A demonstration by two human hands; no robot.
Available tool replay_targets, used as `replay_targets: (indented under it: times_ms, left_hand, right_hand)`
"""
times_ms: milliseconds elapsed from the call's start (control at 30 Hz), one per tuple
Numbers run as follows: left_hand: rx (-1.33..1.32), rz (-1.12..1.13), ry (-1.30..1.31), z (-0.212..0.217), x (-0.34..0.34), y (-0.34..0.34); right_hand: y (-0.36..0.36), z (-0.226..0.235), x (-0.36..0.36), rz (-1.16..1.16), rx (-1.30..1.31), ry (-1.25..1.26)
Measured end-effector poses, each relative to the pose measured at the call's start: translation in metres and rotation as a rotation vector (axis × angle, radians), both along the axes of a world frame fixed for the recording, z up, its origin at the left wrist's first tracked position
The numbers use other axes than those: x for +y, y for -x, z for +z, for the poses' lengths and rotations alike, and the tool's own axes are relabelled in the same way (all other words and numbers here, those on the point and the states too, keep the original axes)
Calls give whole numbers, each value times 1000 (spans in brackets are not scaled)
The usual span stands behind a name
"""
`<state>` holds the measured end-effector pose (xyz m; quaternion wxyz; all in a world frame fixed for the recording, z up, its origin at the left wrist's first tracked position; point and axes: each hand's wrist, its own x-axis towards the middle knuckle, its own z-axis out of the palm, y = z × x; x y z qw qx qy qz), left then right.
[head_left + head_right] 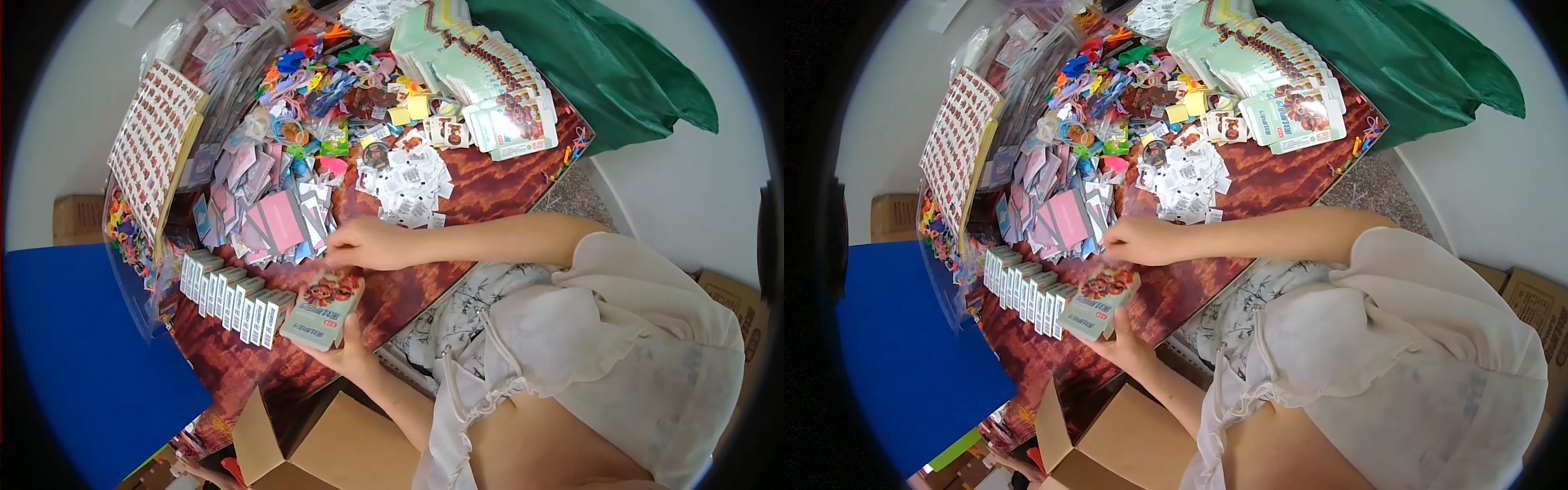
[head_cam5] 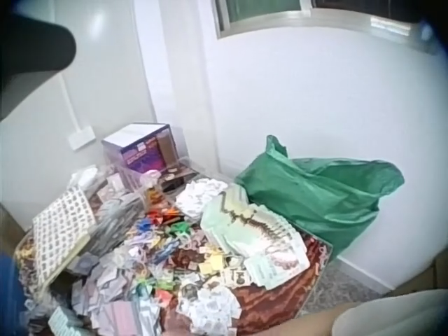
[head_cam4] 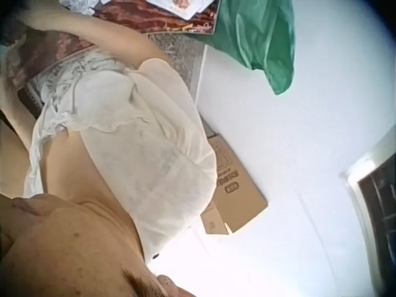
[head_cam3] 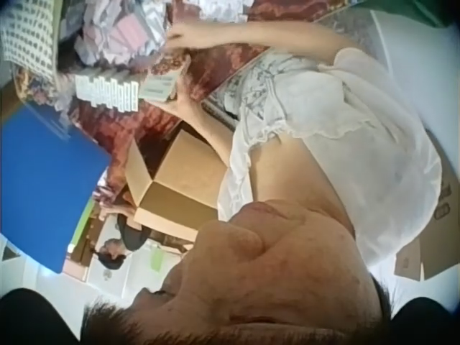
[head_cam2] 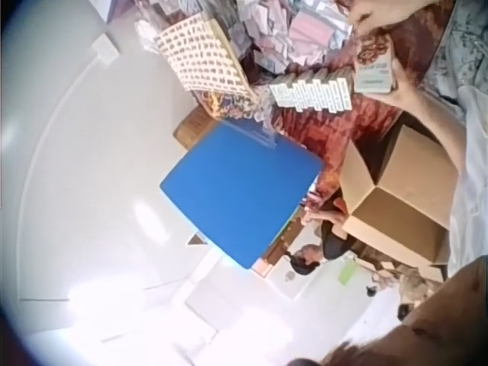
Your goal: Packing small cards or stickers into individual white packets.
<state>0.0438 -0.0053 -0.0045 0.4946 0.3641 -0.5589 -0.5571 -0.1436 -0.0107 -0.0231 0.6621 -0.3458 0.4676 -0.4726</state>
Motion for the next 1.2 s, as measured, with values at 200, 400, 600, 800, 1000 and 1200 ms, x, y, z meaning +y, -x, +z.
replay_targets:
  times_ms: [200,400,600,800,1000,1200]
  left_hand:
    - [-658,48,118,21,-2,9]
    - [-916,52,273,8,-13,0]
    - [-972,26,349,13,-12,16]
    - [-1049,26,412,7,-8,12]
    - [-1016,42,387,10,-5,16]
    - [-1045,3,350,27,-16,-3]
  right_hand:
    - [0,-4,-69,-539,1448,766]
    - [21,-4,-48,-184,1510,744]
    - [50,8,-31,-739,1211,671]
    - [60,5,13,-484,391,205]
    - [38,9,37,-266,747,496]
    - [49,15,28,-152,908,636]
